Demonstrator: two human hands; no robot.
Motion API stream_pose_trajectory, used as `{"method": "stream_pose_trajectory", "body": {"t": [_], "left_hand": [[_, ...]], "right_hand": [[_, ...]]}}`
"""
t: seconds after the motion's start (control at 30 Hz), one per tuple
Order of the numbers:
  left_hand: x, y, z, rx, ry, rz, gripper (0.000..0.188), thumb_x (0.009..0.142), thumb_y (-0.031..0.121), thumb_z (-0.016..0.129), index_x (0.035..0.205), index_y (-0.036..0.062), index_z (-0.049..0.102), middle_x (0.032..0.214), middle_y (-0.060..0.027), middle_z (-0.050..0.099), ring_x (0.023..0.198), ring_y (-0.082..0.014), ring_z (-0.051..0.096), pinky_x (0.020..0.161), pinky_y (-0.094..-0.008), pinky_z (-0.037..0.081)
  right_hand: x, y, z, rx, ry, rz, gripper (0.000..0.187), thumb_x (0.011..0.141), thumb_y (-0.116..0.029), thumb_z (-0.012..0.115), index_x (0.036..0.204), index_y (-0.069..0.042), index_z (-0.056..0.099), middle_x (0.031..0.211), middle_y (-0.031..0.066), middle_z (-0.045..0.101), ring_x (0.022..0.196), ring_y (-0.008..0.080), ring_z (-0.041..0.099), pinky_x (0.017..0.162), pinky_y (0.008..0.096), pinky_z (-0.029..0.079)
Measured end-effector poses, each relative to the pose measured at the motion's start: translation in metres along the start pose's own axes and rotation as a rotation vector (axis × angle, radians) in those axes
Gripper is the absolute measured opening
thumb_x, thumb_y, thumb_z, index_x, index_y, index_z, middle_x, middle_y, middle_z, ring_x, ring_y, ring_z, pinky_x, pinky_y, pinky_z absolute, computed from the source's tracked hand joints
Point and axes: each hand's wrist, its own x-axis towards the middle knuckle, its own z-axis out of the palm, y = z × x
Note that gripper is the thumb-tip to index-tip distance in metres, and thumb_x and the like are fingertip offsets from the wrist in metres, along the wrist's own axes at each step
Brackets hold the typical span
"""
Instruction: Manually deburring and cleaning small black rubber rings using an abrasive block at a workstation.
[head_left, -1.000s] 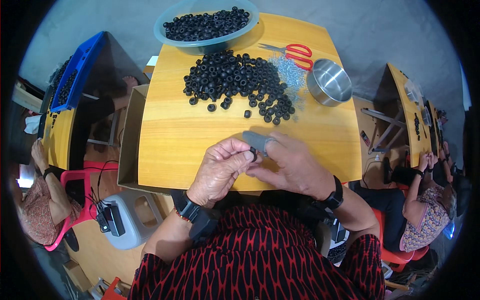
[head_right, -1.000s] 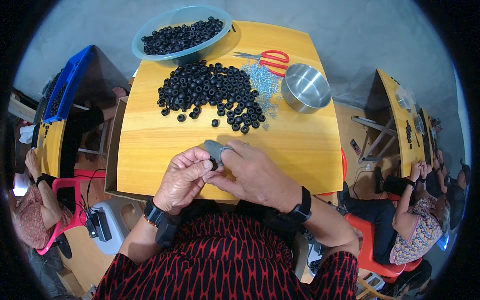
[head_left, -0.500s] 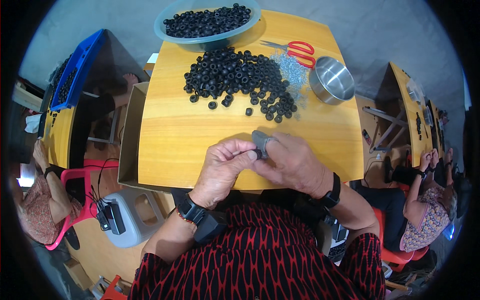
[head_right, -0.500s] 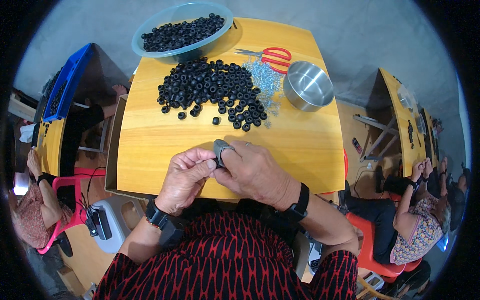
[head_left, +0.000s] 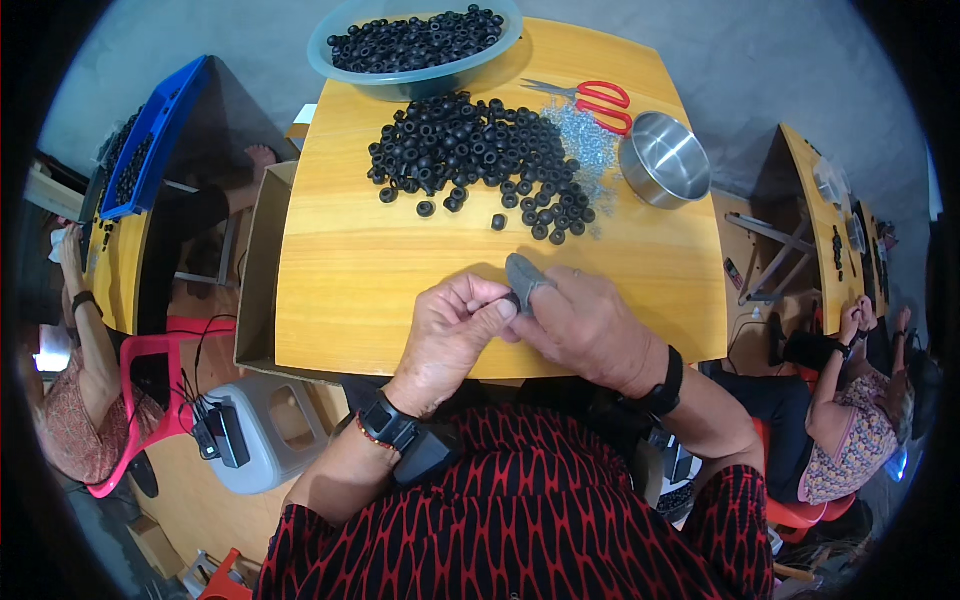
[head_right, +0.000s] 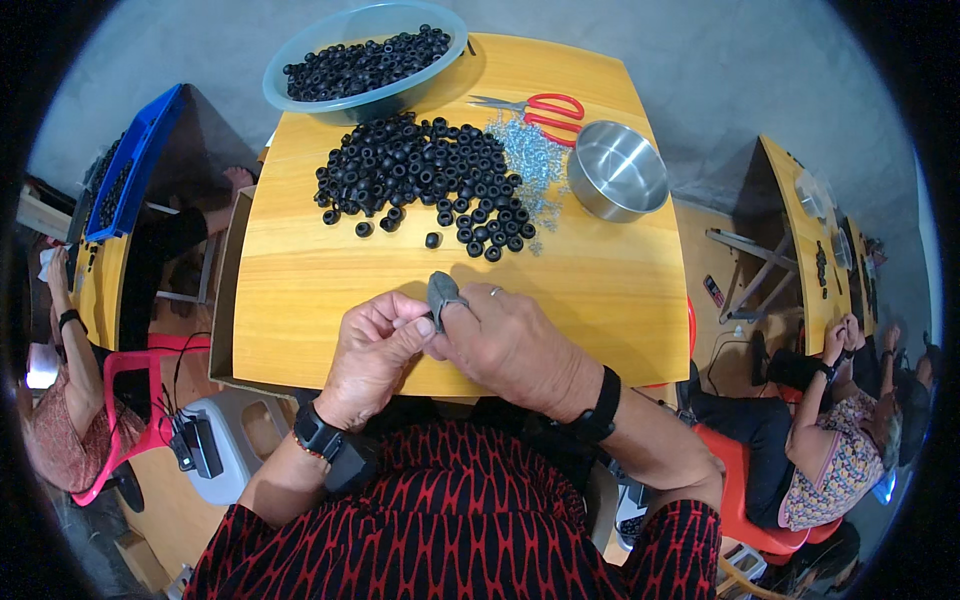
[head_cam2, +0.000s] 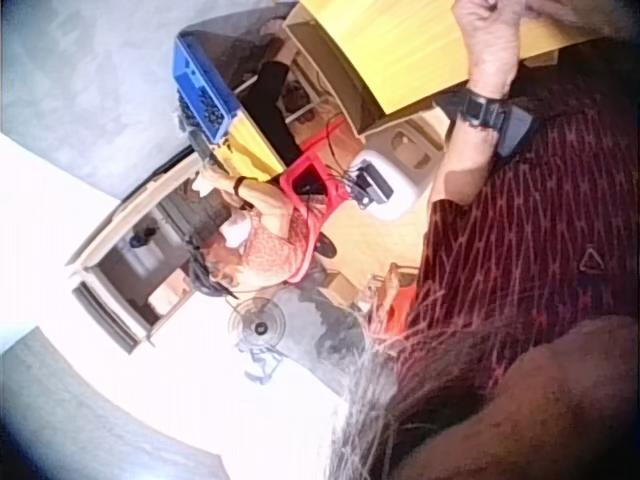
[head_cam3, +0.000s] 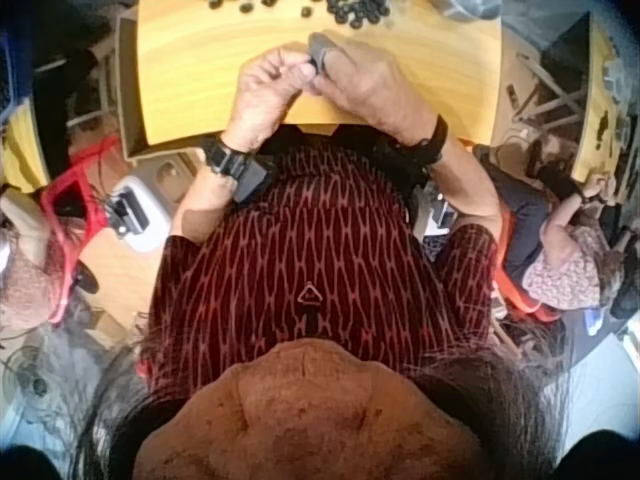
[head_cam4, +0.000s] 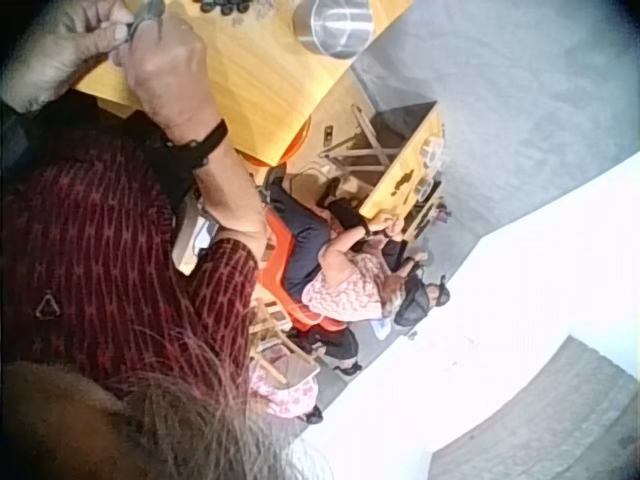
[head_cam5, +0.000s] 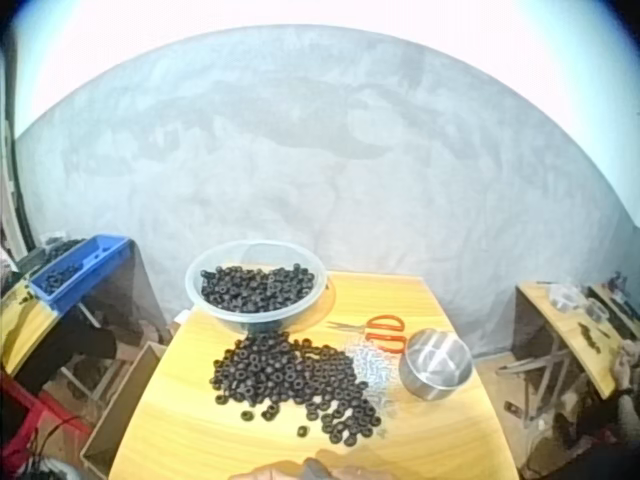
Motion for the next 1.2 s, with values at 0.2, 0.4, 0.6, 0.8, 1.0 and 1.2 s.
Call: {"method": "stream_pose_trajectory", "body": {"t": [0.2, 0.4, 0.6, 0.8, 1.0, 1.2], "left_hand": [[-0.004, -0.004, 0.01, 0.111, 0.078, 0.073, 0.007, 0.097, 0.001, 0.061, 0.102, -0.0045, 0.061, 0.089, -0.0095, 0.07, 0.079, -0.0144, 0.067, 0.076, -0.0274, 0.056], [-0.004, -0.006, 0.013, 0.182, 0.144, 0.082, 0.005, 0.096, -0.001, 0.062, 0.1, -0.004, 0.063, 0.088, -0.0052, 0.069, 0.078, -0.0091, 0.063, 0.073, -0.0227, 0.052], [-0.003, -0.001, 0.016, 0.193, 0.158, 0.083, 0.004, 0.095, -0.002, 0.062, 0.098, -0.0033, 0.064, 0.087, -0.0028, 0.068, 0.077, -0.006, 0.06, 0.069, -0.0205, 0.05], [-0.002, -0.004, 0.011, 0.214, 0.1, 0.063, 0.002, 0.096, -0.002, 0.061, 0.097, -0.0022, 0.062, 0.086, -0.0033, 0.068, 0.076, -0.0063, 0.062, 0.07, -0.0216, 0.052], [-0.003, -0.004, 0.011, 0.187, 0.056, 0.084, 0.002, 0.096, -0.001, 0.059, 0.095, -0.0012, 0.061, 0.085, -0.0032, 0.068, 0.075, -0.007, 0.063, 0.07, -0.0226, 0.053], [-0.002, 0.005, 0.013, 0.146, 0.043, 0.029, 0.002, 0.097, 0.0, 0.059, 0.097, -0.0013, 0.061, 0.086, -0.0025, 0.067, 0.076, -0.0066, 0.063, 0.072, -0.0223, 0.052]], "right_hand": [[-0.004, -0.001, -0.001, -0.124, -0.07, -0.044, 0.023, 0.085, -0.02, 0.069, 0.085, -0.002, 0.054, 0.074, 0.0104, 0.054, 0.065, 0.0255, 0.061, 0.054, 0.0369, 0.051], [0.003, 0.003, -0.001, -0.143, -0.047, -0.082, 0.022, 0.084, -0.018, 0.069, 0.083, -0.004, 0.052, 0.073, 0.009, 0.052, 0.064, 0.0248, 0.06, 0.052, 0.0372, 0.049], [0.002, 0.009, 0.008, -0.076, -0.044, -0.088, 0.023, 0.083, -0.018, 0.07, 0.083, -0.005, 0.051, 0.072, 0.0091, 0.051, 0.061, 0.0256, 0.06, 0.051, 0.0381, 0.049], [-0.006, 0.008, 0.007, 0.0, -0.027, -0.047, 0.022, 0.085, -0.019, 0.068, 0.086, -0.005, 0.051, 0.074, 0.0098, 0.053, 0.062, 0.0264, 0.061, 0.052, 0.0392, 0.049], [-0.003, 0.004, -0.004, -0.047, -0.141, -0.035, 0.024, 0.085, -0.022, 0.068, 0.089, -0.005, 0.051, 0.078, 0.0097, 0.055, 0.065, 0.0268, 0.063, 0.053, 0.0397, 0.049], [-0.004, 0.004, -0.003, -0.069, -0.14, -0.044, 0.025, 0.085, -0.023, 0.069, 0.087, -0.005, 0.052, 0.077, 0.0097, 0.055, 0.064, 0.026, 0.063, 0.053, 0.0387, 0.049]]}}
